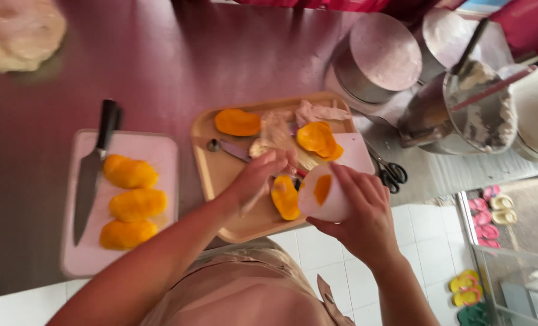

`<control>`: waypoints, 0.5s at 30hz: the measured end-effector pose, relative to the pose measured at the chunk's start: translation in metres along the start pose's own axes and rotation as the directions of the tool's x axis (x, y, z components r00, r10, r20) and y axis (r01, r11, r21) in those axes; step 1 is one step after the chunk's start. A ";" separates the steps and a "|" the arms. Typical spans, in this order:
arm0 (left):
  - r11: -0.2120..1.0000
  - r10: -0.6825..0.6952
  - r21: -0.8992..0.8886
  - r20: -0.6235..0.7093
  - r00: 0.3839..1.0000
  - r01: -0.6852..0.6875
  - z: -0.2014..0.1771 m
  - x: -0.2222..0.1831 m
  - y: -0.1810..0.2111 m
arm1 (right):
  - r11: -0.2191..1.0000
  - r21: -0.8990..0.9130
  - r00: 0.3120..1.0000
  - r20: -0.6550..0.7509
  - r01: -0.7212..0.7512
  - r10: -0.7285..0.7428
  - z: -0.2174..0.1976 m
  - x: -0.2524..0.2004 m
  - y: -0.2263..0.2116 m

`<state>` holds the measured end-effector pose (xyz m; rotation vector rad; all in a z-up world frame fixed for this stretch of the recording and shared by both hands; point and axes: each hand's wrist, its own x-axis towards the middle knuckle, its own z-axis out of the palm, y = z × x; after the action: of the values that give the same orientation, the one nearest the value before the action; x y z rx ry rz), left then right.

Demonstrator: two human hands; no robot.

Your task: The person separates mango flesh from the skins by scraping each mango half against the rim of a plastic cup, letting the flesh drop into the cup, then uses a knife to slice the remaining flesh on a cutting board. The skins and trimmings are set on a tray beside the board.

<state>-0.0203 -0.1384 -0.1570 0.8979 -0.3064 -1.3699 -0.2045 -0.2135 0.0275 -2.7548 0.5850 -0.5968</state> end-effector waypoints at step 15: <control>0.998 -0.029 0.035 -0.357 0.934 0.044 -0.070 -0.170 0.053 | 0.962 0.102 0.909 0.315 0.252 -0.272 0.061 0.044 -0.106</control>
<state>0.0262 0.0418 -0.1140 1.1716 -0.0398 -1.2087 -0.1058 -0.1288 0.0233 -2.8075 0.1191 -0.1931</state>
